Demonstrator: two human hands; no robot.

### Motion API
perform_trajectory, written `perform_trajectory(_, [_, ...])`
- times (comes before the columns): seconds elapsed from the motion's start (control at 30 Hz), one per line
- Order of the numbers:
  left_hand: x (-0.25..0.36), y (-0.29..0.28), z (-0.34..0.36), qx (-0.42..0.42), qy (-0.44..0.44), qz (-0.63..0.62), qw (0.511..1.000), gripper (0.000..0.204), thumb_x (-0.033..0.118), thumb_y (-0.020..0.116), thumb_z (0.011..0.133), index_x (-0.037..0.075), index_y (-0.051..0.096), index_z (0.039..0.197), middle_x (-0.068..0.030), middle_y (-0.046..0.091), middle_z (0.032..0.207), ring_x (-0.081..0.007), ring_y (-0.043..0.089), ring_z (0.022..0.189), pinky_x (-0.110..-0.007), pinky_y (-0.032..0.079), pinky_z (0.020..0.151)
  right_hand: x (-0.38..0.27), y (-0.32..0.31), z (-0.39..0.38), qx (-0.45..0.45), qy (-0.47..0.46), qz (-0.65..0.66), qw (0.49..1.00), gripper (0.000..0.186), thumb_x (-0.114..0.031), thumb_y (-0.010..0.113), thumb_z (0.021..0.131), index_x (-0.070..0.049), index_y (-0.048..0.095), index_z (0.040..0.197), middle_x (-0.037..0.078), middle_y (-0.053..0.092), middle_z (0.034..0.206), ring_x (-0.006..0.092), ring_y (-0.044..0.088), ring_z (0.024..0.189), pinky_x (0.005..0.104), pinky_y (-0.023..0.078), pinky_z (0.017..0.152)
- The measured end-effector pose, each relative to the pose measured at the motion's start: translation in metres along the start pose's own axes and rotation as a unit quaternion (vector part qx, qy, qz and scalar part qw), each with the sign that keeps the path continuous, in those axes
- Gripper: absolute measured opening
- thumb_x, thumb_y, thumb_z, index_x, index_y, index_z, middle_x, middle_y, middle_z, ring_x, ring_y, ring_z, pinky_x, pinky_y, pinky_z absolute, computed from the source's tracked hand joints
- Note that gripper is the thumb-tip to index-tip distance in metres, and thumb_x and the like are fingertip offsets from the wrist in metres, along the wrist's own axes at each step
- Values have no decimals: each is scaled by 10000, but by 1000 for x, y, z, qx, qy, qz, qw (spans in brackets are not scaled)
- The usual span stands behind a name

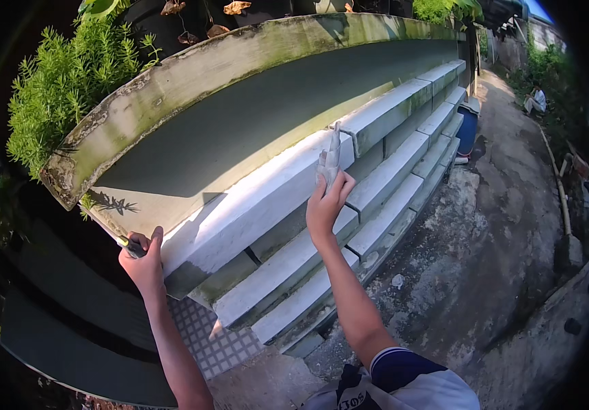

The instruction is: The person is scraping the old paint and applying some putty to the wall.

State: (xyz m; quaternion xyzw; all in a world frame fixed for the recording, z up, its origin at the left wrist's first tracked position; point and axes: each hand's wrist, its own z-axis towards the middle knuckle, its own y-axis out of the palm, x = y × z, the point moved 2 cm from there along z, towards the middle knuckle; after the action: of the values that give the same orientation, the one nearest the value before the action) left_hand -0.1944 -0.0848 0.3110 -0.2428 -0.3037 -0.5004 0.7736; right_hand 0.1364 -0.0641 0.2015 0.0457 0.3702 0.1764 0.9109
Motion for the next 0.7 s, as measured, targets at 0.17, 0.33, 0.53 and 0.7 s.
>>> perform_trajectory(0.17, [2, -2, -1, 37, -78, -79, 993, 416, 80, 722, 878, 100, 390, 628, 46, 401, 550, -57, 392, 460, -214, 284, 449, -24, 4, -30, 18, 44, 16, 999, 408, -59, 625, 936, 68, 488, 1299, 170, 441, 1090, 326, 489, 980, 421, 426, 864])
perform_trajectory(0.33, [-5, -3, -1, 5, -57, -78, 995, 421, 82, 721, 882, 105, 387, 627, 36, 416, 548, -52, 383, 461, -213, 279, 454, -79, 6, -88, -27, 46, 69, 996, 416, -65, 661, 914, 55, 524, 1287, 155, 448, 1062, 301, 491, 945, 402, 433, 827])
perform_trajectory(0.53, [-1, 0, -6, 44, -51, -105, 992, 404, 60, 709, 893, 106, 387, 653, 30, 418, 553, -49, 368, 459, -210, 255, 453, -147, -11, -138, -145, 8, 145, 979, 568, -36, 769, 817, 9, 562, 1344, 114, 503, 954, 257, 511, 831, 348, 457, 712])
perform_trajectory(0.7, [-6, 3, -7, 45, -20, -119, 992, 436, 46, 688, 915, 110, 344, 654, 54, 377, 576, -33, 333, 492, -210, 230, 472, -167, -20, -146, -208, -85, 178, 958, 596, 42, 766, 739, 8, 594, 1309, 107, 578, 951, 267, 584, 817, 364, 503, 695])
